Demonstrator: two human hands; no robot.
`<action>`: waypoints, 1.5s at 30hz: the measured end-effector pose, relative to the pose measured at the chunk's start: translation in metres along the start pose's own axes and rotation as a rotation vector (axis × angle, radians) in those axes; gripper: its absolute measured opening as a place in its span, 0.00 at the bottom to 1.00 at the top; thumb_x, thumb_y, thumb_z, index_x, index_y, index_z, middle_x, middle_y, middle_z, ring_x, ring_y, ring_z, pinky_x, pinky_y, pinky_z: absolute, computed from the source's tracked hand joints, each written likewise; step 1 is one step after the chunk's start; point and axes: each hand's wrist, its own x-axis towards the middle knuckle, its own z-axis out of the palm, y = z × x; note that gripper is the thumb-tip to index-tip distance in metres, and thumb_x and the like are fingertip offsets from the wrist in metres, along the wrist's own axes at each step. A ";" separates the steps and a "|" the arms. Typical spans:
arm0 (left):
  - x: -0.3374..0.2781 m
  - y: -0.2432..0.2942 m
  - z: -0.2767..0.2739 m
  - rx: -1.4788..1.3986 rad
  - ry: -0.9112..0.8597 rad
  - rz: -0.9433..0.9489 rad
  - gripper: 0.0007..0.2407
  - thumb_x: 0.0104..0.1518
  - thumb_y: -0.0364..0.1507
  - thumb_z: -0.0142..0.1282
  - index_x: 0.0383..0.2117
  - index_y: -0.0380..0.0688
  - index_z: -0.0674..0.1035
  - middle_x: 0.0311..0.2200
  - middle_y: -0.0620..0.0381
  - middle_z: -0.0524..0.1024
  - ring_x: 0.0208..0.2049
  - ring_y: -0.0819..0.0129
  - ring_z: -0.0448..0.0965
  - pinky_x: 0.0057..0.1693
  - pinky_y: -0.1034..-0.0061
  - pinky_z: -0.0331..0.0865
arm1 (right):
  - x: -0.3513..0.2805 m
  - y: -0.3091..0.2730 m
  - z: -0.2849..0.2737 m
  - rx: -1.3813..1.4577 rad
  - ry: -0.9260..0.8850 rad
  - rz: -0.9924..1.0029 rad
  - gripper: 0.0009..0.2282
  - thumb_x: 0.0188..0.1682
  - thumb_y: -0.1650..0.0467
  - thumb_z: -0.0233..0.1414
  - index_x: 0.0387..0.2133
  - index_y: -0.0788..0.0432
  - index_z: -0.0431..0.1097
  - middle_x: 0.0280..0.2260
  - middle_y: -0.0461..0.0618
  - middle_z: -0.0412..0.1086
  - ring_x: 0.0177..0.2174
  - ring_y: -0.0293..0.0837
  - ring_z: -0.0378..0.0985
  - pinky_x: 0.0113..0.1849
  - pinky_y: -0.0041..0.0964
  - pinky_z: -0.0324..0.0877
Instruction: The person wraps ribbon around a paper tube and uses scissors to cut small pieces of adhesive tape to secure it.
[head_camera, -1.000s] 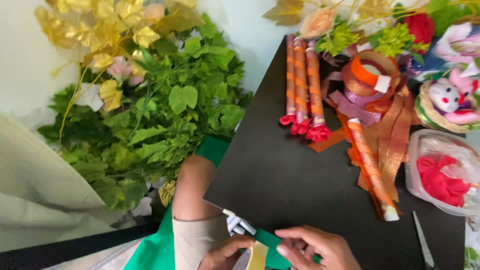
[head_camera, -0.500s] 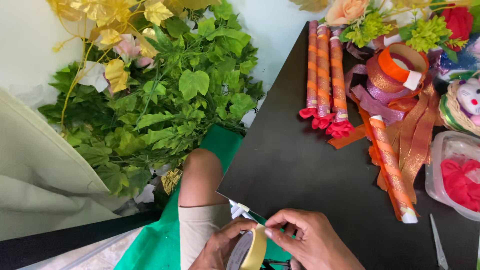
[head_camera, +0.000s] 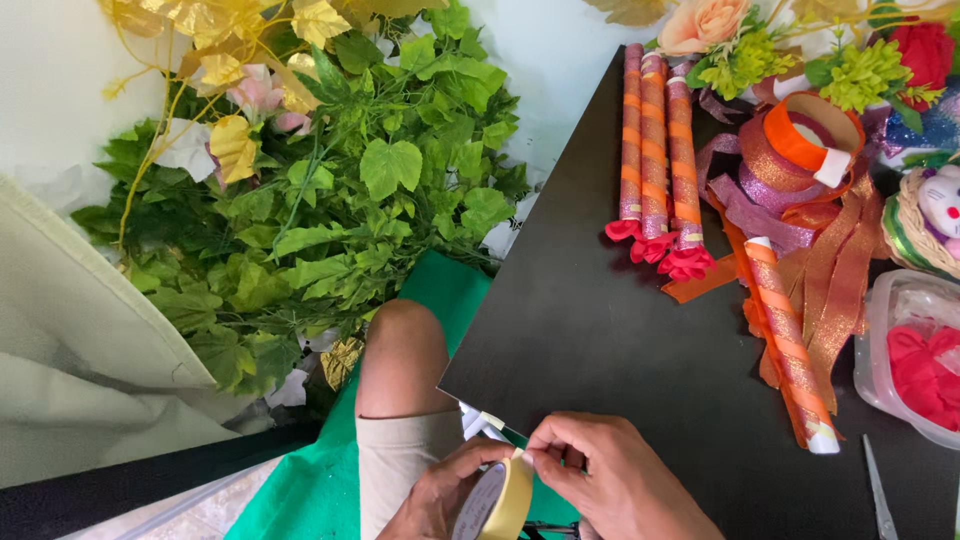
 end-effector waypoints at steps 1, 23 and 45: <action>-0.002 -0.001 -0.003 -0.001 0.001 0.002 0.36 0.59 0.48 0.75 0.64 0.35 0.69 0.57 0.46 0.65 0.60 0.58 0.66 0.65 0.67 0.56 | 0.002 0.001 0.002 -0.002 -0.001 0.000 0.06 0.52 0.67 0.57 0.27 0.51 0.76 0.22 0.38 0.74 0.22 0.33 0.71 0.27 0.32 0.69; -0.006 0.012 0.001 0.132 0.248 -0.493 0.28 0.50 0.33 0.64 0.62 0.46 0.74 0.26 0.61 0.73 0.26 0.77 0.68 0.33 0.80 0.58 | 0.005 0.007 0.025 -0.266 0.226 -0.204 0.04 0.48 0.70 0.58 0.28 0.46 0.70 0.25 0.35 0.75 0.20 0.37 0.75 0.24 0.37 0.70; -0.001 0.012 0.005 0.121 0.338 -0.540 0.28 0.50 0.32 0.64 0.62 0.47 0.76 0.30 0.60 0.74 0.32 0.76 0.70 0.39 0.80 0.61 | 0.009 0.003 0.023 -0.223 0.187 -0.111 0.06 0.49 0.69 0.59 0.26 0.47 0.70 0.21 0.37 0.72 0.20 0.36 0.72 0.28 0.36 0.70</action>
